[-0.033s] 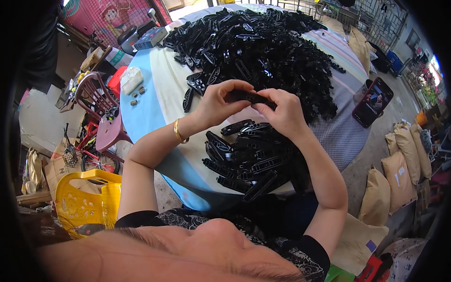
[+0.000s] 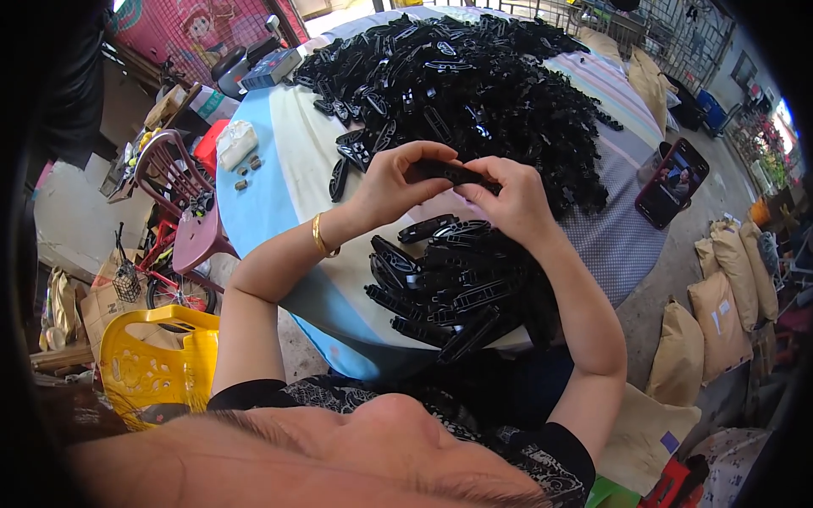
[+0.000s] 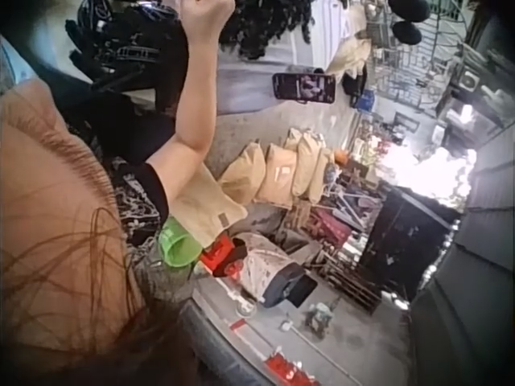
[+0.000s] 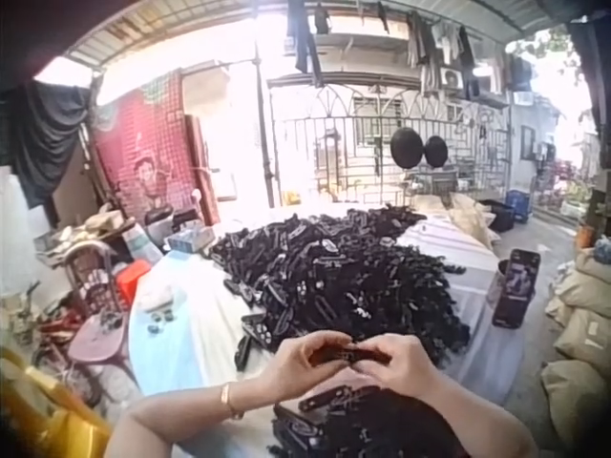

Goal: The person is manually assembling small black plastic hair clips at a workshop table.

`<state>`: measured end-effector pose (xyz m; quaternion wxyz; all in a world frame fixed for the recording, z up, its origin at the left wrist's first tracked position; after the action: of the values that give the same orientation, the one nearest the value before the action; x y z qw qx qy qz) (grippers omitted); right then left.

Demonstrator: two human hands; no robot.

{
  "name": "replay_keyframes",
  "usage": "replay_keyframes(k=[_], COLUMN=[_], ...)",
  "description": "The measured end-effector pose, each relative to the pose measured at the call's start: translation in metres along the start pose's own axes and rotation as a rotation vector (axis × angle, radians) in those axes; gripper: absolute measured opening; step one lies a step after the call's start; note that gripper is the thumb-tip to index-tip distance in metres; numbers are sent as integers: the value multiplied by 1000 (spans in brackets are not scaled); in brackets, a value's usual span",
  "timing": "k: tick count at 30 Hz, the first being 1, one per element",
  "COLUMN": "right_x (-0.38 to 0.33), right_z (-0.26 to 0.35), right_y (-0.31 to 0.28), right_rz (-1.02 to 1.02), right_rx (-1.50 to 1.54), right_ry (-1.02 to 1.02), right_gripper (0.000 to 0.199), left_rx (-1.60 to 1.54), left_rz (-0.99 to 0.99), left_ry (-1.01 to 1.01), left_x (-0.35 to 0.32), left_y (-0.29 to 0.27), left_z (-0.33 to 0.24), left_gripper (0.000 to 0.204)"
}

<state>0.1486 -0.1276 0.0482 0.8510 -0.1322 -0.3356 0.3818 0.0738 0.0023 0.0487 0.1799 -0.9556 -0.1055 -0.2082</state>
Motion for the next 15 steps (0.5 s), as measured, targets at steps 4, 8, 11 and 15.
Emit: replay_keyframes(k=[4, 8, 11, 15], right_x=[5, 2, -3, -7], right_z=[-44, -32, -24, -16], right_y=[-13, -1, 11, 12], right_rz=[179, 261, 222, 169], right_rx=[486, -414, -530, -554], right_ry=[298, 109, -17, -101], right_gripper=[20, 19, 13, 15], left_rx=[-290, 116, 126, 986], left_rz=[160, 557, 461, -121], left_ry=[-68, 235, 444, 129], left_x=[-16, -43, -36, 18], left_y=[19, 53, 43, -34], left_z=[-11, -36, -51, 7], left_gripper=[30, 41, 45, 36])
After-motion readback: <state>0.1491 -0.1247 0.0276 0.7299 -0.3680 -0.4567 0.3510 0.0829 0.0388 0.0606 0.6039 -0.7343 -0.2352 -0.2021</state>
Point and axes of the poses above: each hand's wrist, its own x-axis towards the middle knuckle, its own y-axis out of the palm, z = x × y, the point moved 7 cm from there along x, towards the middle knuckle, and after that the axes turned 4 degrees about x, right-handed, at the moved point
